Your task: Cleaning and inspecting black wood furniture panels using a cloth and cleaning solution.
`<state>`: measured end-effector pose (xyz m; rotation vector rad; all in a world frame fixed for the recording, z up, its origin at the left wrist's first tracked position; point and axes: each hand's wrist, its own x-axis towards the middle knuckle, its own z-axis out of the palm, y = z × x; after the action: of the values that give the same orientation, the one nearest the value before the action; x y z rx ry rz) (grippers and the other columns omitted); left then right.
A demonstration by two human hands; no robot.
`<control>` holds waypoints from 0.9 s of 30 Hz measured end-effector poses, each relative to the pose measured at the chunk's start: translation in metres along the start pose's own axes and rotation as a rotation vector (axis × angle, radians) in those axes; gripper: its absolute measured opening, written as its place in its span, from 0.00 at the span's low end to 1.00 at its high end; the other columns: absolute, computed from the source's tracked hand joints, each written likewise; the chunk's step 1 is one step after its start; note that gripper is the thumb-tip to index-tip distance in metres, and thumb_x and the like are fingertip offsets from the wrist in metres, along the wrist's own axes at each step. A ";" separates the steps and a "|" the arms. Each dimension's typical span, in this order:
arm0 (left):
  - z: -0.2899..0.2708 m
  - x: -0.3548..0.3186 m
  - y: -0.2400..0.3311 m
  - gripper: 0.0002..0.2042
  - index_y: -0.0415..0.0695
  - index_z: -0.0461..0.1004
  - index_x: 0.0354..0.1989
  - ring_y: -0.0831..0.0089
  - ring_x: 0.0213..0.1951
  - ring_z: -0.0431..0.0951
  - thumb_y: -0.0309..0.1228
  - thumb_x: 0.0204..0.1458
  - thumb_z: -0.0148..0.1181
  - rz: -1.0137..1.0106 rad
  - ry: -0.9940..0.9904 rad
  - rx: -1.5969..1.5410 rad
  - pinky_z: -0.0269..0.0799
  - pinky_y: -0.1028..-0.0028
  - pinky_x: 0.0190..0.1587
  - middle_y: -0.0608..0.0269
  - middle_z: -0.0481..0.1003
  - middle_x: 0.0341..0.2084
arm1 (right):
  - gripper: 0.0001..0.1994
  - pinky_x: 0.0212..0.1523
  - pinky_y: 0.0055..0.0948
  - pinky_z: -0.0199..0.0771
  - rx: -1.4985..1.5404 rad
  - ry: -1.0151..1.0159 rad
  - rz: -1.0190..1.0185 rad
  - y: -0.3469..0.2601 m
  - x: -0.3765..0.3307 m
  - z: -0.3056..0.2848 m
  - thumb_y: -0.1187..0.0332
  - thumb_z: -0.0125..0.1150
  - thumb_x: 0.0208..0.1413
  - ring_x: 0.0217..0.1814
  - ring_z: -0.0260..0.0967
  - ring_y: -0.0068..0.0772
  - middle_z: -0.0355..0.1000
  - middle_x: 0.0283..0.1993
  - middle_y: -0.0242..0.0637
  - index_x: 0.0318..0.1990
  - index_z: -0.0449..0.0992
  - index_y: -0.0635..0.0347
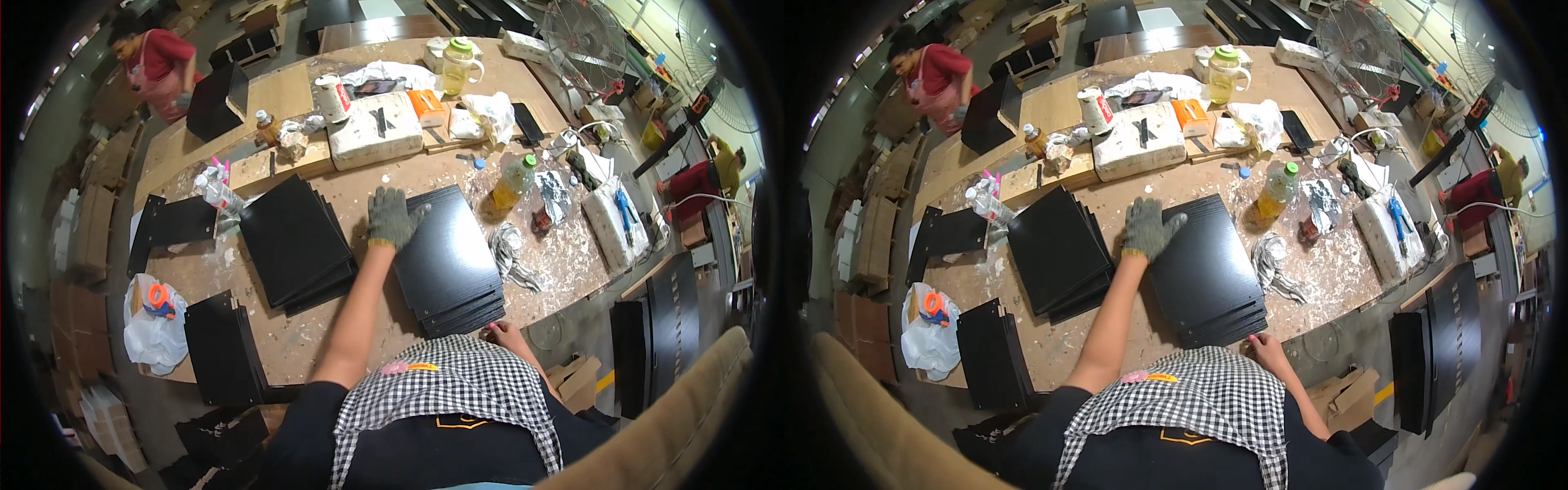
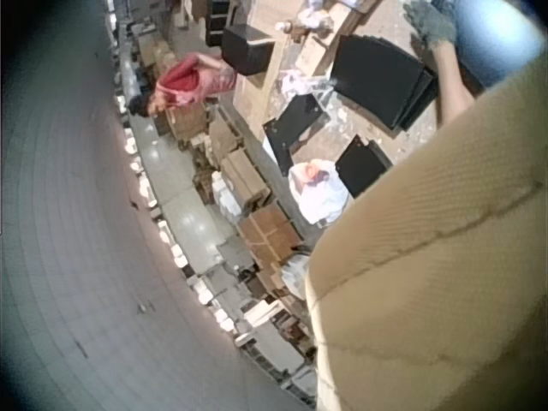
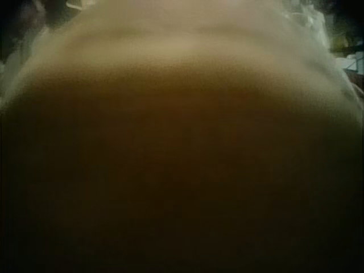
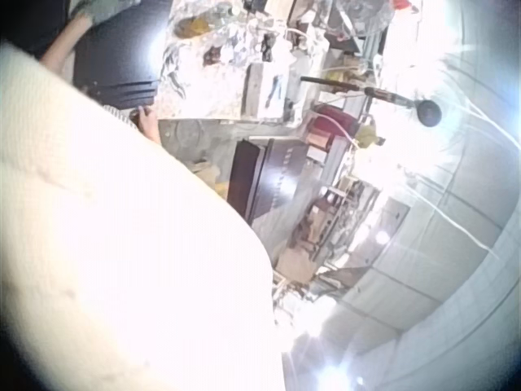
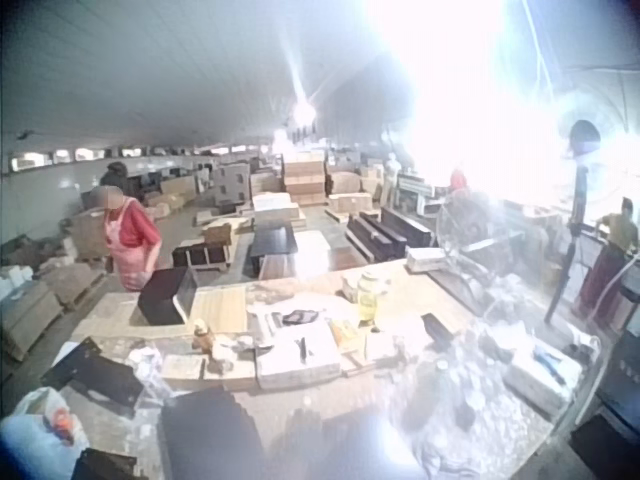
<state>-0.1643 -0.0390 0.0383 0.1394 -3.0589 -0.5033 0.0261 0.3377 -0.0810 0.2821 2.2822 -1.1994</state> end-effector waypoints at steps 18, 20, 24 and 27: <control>0.049 0.057 -0.006 0.37 0.37 0.76 0.55 0.50 0.61 0.71 0.60 0.62 0.35 0.180 -0.582 -0.177 0.61 0.60 0.66 0.44 0.72 0.58 | 0.08 0.41 0.33 0.84 0.548 -0.342 0.562 -0.069 0.005 -0.029 0.78 0.54 0.64 0.38 0.81 0.40 0.80 0.38 0.51 0.41 0.79 0.75; 0.052 0.056 -0.009 0.37 0.38 0.76 0.56 0.51 0.61 0.71 0.61 0.62 0.37 0.147 -0.584 -0.178 0.61 0.59 0.66 0.45 0.72 0.59 | 0.08 0.41 0.33 0.84 0.544 -0.385 0.551 -0.068 0.010 -0.026 0.79 0.54 0.63 0.38 0.81 0.40 0.80 0.38 0.52 0.42 0.79 0.75; 0.046 0.050 -0.008 0.37 0.38 0.76 0.55 0.50 0.60 0.72 0.62 0.61 0.36 0.139 -0.649 -0.162 0.62 0.59 0.66 0.45 0.73 0.58 | 0.07 0.41 0.33 0.84 0.521 -0.341 0.620 -0.084 0.005 -0.029 0.80 0.55 0.62 0.39 0.81 0.40 0.80 0.40 0.52 0.41 0.79 0.76; 0.045 0.044 -0.002 0.38 0.40 0.77 0.54 0.51 0.61 0.72 0.63 0.62 0.33 0.125 -0.687 -0.114 0.62 0.60 0.65 0.47 0.74 0.57 | 0.08 0.43 0.32 0.84 0.509 -0.398 0.657 -0.078 0.011 -0.028 0.80 0.54 0.63 0.40 0.80 0.40 0.79 0.42 0.52 0.42 0.78 0.77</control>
<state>-0.2102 -0.0308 -0.0039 -0.2908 -3.6388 -0.8701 -0.0255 0.3147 -0.0200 0.8229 1.3528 -1.2975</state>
